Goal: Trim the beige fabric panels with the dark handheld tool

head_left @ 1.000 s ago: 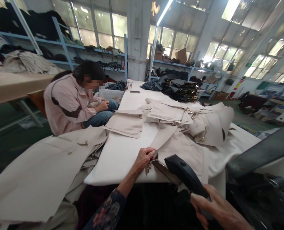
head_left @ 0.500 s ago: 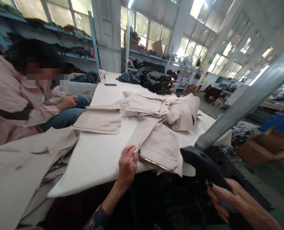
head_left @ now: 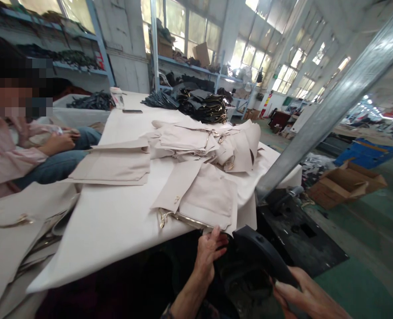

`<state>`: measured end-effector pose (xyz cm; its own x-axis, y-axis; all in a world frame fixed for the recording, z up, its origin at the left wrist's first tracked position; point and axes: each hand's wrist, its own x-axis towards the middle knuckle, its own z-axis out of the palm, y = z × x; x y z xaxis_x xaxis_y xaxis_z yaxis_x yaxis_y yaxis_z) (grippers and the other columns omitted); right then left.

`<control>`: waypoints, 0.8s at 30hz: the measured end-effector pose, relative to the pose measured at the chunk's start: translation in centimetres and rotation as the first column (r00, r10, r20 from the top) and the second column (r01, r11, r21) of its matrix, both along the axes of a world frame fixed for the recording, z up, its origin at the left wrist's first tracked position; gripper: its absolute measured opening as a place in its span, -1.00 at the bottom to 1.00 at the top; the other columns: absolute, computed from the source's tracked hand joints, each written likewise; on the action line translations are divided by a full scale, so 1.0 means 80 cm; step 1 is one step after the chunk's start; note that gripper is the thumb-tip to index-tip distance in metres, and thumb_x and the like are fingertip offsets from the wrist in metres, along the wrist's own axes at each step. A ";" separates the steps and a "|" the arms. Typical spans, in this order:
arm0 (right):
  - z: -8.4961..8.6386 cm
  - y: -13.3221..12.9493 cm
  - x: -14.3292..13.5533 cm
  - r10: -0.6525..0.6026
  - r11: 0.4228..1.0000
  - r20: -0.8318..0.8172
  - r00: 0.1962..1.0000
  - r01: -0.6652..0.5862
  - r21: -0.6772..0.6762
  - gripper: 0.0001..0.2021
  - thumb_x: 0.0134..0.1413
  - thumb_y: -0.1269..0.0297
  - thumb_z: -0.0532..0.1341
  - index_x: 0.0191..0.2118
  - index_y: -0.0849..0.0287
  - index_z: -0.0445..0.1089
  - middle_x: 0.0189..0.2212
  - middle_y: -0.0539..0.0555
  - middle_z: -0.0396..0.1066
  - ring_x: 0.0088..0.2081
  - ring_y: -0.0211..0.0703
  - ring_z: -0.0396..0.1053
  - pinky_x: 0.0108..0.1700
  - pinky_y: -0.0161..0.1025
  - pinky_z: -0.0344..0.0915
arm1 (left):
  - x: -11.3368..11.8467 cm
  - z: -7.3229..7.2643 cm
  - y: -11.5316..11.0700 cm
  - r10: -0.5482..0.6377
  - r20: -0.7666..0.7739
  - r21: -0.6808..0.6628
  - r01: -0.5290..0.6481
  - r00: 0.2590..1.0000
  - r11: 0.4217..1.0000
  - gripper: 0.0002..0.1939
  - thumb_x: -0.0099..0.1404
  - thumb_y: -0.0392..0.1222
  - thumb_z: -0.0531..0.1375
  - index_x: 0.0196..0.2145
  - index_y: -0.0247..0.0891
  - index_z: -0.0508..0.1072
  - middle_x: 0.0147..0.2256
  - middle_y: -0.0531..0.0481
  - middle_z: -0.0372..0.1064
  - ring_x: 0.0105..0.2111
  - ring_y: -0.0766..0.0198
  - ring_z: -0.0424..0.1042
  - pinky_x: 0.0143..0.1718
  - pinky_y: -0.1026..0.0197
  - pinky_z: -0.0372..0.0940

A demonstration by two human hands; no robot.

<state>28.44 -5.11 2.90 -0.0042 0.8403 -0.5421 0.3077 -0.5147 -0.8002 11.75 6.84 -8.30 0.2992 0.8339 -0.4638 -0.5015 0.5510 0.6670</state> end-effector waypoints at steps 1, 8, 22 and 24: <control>-0.003 0.004 0.000 0.036 0.999 -0.014 0.999 -0.036 0.018 -0.51 0.00 -0.23 0.11 -0.50 0.19 0.23 -0.74 -0.07 0.17 -0.68 -0.34 0.11 -0.61 -0.40 0.16 | 0.006 -0.001 0.002 0.087 0.077 -0.027 -0.085 0.993 0.996 -0.58 -0.03 0.08 0.36 -0.39 -0.37 0.51 -0.39 -0.15 0.52 -0.35 0.17 0.49 -0.32 0.17 0.34; -0.029 0.039 0.000 0.132 0.985 -0.046 0.990 -0.126 0.120 -0.61 0.12 -0.06 0.10 -0.48 0.19 0.21 -0.76 -0.11 0.20 -0.73 -0.38 0.11 -0.62 -0.42 0.13 | 0.025 -0.009 0.010 0.215 0.332 -0.035 -0.216 0.918 0.976 -0.66 -0.10 -0.03 0.43 -0.49 -0.37 0.52 -0.42 -0.11 0.55 -0.37 0.24 0.50 -0.24 0.21 0.37; -0.013 0.028 0.010 0.125 0.988 -0.015 0.992 -0.123 0.098 -0.58 0.08 -0.13 0.11 -0.44 0.18 0.21 -0.73 -0.09 0.21 -0.68 -0.32 0.16 -0.57 -0.36 0.18 | 0.015 -0.009 0.011 0.198 0.394 -0.016 -0.208 0.898 0.978 -0.69 -0.05 -0.08 0.42 -0.44 -0.38 0.51 -0.37 -0.15 0.57 -0.32 0.15 0.54 -0.19 0.13 0.39; -0.026 0.028 0.002 0.152 0.986 -0.015 0.988 -0.151 0.075 -0.58 0.07 -0.14 0.12 -0.45 0.18 0.21 -0.74 -0.09 0.20 -0.69 -0.32 0.16 -0.59 -0.38 0.17 | 0.013 -0.010 0.010 0.209 0.386 -0.007 -0.224 0.898 0.975 -0.71 -0.06 -0.11 0.42 -0.46 -0.38 0.50 -0.41 -0.13 0.56 -0.37 0.20 0.53 -0.26 0.19 0.39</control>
<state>28.59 -2.89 0.82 -0.1449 0.8665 -0.4777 0.3612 -0.4031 -0.8409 12.78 7.62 -9.11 0.2573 0.9126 -0.3179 -0.8261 0.3784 0.4175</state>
